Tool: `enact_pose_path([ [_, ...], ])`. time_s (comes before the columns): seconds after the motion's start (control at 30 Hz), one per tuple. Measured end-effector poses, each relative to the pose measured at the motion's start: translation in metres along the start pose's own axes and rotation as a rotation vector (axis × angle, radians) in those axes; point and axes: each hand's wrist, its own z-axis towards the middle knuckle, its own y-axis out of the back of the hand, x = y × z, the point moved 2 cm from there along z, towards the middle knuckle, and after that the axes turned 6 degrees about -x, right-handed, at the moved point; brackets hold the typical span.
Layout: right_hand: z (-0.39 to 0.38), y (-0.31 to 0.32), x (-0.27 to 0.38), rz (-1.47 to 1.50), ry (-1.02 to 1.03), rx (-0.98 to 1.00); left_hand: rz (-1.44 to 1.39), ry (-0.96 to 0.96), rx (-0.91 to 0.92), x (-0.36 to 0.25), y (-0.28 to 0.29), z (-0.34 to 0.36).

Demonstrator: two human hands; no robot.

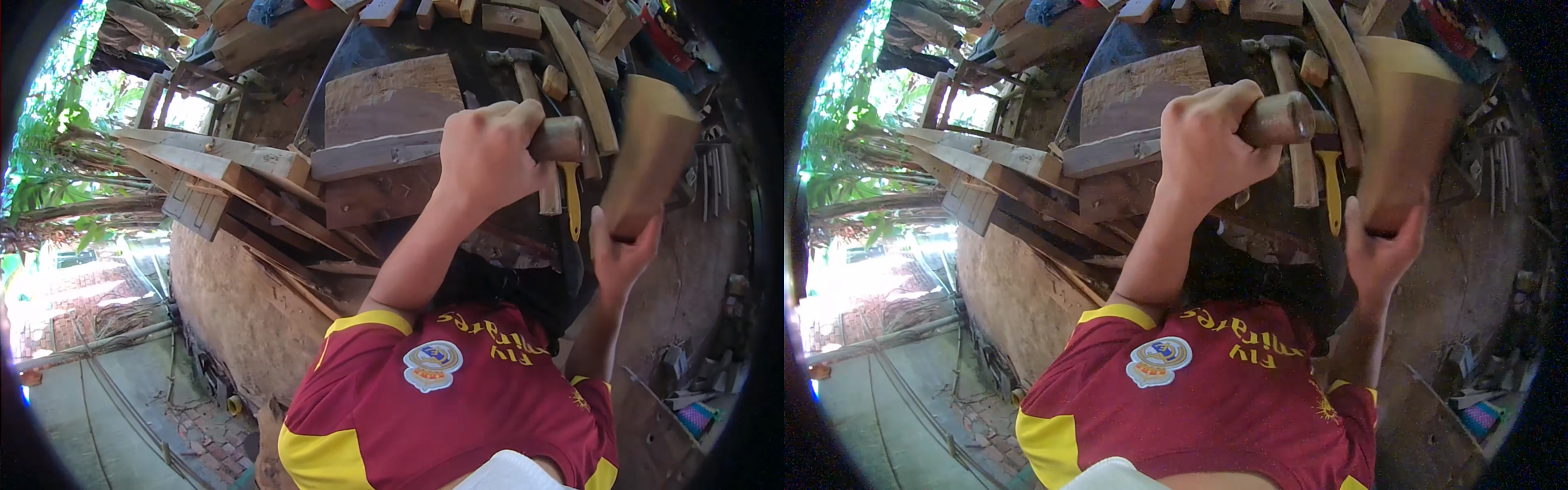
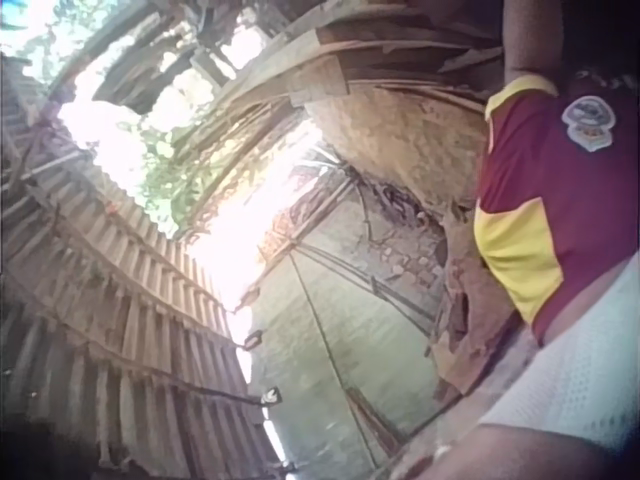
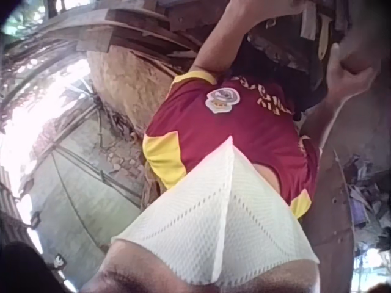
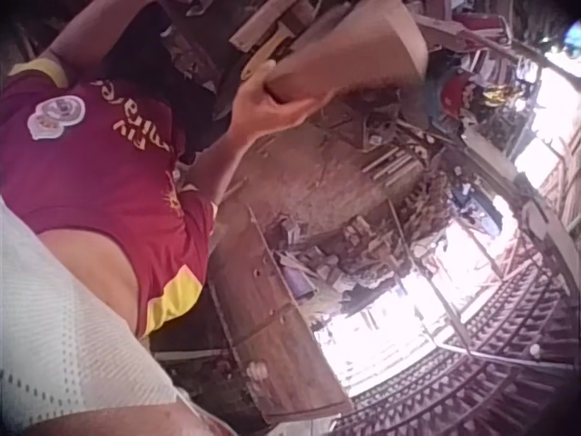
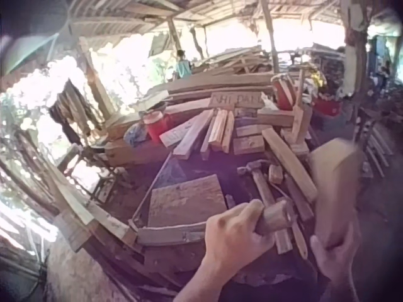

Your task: The person uses a chisel and a wooden mallet to shape a small rectangular block of wood. They repeatedly strike the chisel to shave off thin layers of wood, rotating the block to work on different sides. The person holds the wood in their left hand and the chisel in their right hand, striking the chisel's handle with the mallet.

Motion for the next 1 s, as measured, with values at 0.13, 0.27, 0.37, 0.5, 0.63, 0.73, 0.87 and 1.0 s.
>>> enact_pose_path([
  [0.13,0.01,0.007,-0.006,0.399,-0.401,-0.277,-0.02,-0.006,0.046,-0.003,0.005,-0.002],
  [0.27,0.002,0.012,-0.012,0.297,-0.388,-0.272,-0.281,-0.08,0.076,-0.031,0.026,-0.023],
  [0.37,-0.013,0.008,-0.015,0.209,-0.37,-0.108,-0.328,-0.254,0.395,-0.053,0.036,-0.038],
  [0.5,-0.031,0.001,-0.021,0.191,-0.297,0.085,-0.345,-0.261,0.271,-0.039,0.024,-0.036],
  [0.63,-0.031,0.0,-0.018,0.253,-0.19,0.053,-0.208,-0.167,0.174,-0.019,0.026,-0.019],
  [0.73,-0.027,0.002,-0.004,0.221,-0.258,0.042,-0.174,-0.098,0.091,-0.004,0.022,-0.013],
  [0.87,-0.023,0.008,-0.004,0.214,-0.291,0.015,-0.136,-0.083,-0.009,-0.002,0.017,-0.009],
  [1.0,-0.018,0.016,-0.01,0.267,-0.266,-0.006,-0.102,-0.07,-0.001,-0.005,0.015,-0.007],
])
